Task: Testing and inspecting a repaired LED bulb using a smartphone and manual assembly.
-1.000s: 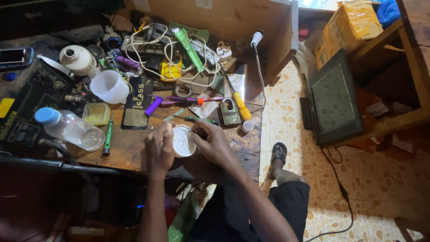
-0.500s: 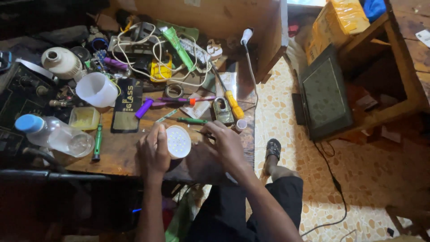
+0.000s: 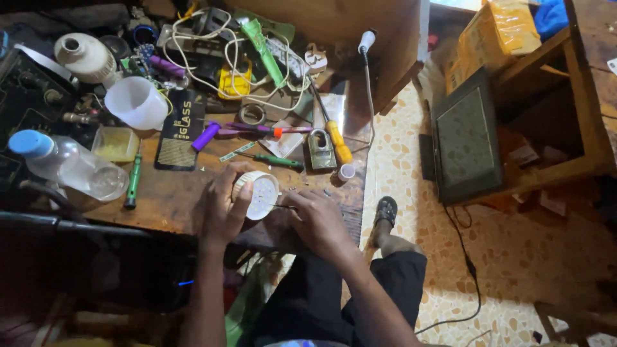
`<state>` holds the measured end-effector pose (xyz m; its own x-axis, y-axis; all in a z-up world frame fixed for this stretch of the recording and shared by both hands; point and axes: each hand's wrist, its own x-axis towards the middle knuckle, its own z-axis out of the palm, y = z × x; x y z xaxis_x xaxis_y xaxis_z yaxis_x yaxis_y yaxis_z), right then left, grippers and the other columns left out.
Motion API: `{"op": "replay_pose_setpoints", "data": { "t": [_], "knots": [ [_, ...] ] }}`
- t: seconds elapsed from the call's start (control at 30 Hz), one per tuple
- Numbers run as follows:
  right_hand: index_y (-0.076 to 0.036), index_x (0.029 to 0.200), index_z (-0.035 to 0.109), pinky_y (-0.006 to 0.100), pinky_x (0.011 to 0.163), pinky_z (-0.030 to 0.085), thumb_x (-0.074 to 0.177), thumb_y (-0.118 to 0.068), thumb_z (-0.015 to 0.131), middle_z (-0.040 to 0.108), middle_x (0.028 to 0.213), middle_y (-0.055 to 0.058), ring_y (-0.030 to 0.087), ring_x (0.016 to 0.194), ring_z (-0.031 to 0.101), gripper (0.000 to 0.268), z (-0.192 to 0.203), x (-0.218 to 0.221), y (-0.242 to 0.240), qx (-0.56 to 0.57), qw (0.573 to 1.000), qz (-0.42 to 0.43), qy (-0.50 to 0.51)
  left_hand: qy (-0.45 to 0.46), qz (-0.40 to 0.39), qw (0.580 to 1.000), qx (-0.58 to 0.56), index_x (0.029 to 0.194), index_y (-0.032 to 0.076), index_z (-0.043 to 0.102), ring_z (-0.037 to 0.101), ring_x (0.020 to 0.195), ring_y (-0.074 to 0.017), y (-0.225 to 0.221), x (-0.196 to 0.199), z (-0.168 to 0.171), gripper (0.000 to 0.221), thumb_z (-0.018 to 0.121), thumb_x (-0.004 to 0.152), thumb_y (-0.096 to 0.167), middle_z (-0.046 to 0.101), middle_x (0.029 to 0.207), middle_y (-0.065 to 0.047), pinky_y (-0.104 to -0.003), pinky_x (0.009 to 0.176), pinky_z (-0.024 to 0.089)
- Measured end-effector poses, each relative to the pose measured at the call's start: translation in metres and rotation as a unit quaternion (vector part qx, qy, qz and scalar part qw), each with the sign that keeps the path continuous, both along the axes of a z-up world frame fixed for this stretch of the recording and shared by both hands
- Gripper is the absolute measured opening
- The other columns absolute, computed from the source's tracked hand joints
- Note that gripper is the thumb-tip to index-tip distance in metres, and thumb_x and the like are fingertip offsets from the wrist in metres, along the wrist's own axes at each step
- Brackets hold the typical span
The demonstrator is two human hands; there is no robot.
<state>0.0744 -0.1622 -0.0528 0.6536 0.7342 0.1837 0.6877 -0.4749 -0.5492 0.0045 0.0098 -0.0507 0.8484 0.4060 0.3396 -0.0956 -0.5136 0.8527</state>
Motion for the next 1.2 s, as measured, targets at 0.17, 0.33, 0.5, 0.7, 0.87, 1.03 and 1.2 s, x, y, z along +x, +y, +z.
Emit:
{"op": "replay_pose_setpoints", "data": {
  "t": [0.17,0.33,0.5,0.7,0.87,1.03,1.2],
  "knots": [
    [-0.018,0.079,0.057,0.041,0.061,0.047,0.075,-0.024,0.053,0.057,0.069,0.009,0.033,0.07,0.056,0.008,0.023,0.0,0.005,-0.051,0.997,0.026,-0.061,0.059,-0.037,0.997,-0.017,0.105,0.019,0.057,0.055,0.097,-0.0335,-0.003,0.001,0.016,0.036,0.033,0.085,0.038,0.059,0.098,-0.011,-0.044,0.083,0.041],
    [-0.018,0.077,0.055,0.04,0.063,0.046,0.075,-0.024,0.053,0.057,0.071,0.009,0.032,0.074,0.057,0.007,0.013,0.001,0.009,-0.055,0.996,0.035,-0.069,0.017,-0.035,0.997,-0.069,0.104,0.014,0.059,0.055,0.096,-0.0373,-0.003,0.004,0.004,0.041,0.029,0.089,0.037,0.061,0.097,-0.015,-0.045,0.085,0.041],
    [-0.023,0.079,0.056,0.039,0.059,0.047,0.072,-0.028,0.055,0.057,0.071,0.003,0.027,0.076,0.057,0.009,0.01,-0.01,0.006,-0.062,0.998,-0.022,-0.024,0.042,-0.026,0.996,-0.079,0.101,0.014,0.059,0.056,0.097,-0.0366,-0.003,0.001,0.005,0.043,0.028,0.089,0.042,0.06,0.099,-0.015,-0.046,0.088,0.038],
    [-0.019,0.082,0.057,0.04,0.061,0.048,0.073,-0.018,0.057,0.06,0.071,0.009,0.036,0.074,0.06,0.009,0.0,-0.02,0.005,0.106,0.99,-0.014,0.087,0.069,-0.02,0.995,-0.068,0.103,0.015,0.057,0.056,0.095,-0.0374,-0.009,-0.002,0.006,0.051,0.024,0.086,0.05,0.061,0.095,-0.017,-0.047,0.086,0.039],
    [-0.019,0.086,0.058,0.04,0.064,0.048,0.071,-0.018,0.061,0.06,0.071,0.01,0.036,0.074,0.06,0.016,-0.016,-0.022,0.003,0.171,0.982,-0.044,0.069,-0.002,-0.008,0.997,-0.074,0.1,0.01,0.059,0.057,0.093,-0.0378,-0.01,0.002,-0.005,0.048,0.026,0.089,0.044,0.061,0.091,-0.019,-0.046,0.086,0.039],
    [-0.014,0.093,0.056,0.045,0.067,0.048,0.073,-0.008,0.058,0.06,0.074,0.017,0.04,0.076,0.059,0.021,-0.008,-0.026,0.002,0.209,0.973,-0.066,0.072,0.037,0.03,0.998,-0.052,0.102,0.015,0.057,0.056,0.092,-0.0398,-0.016,-0.002,0.004,0.043,0.028,0.088,0.043,0.061,0.094,-0.018,-0.05,0.084,0.039],
    [-0.011,0.098,0.055,0.045,0.065,0.048,0.08,-0.007,0.05,0.062,0.071,0.02,0.043,0.073,0.06,0.019,0.018,-0.026,-0.005,0.224,0.96,-0.07,0.15,-0.028,0.057,0.995,-0.075,0.089,0.013,0.042,0.058,0.091,-0.033,-0.005,-0.002,-0.028,0.028,0.049,0.084,0.04,0.06,0.095,-0.015,-0.046,0.083,0.041]
  ]
}}
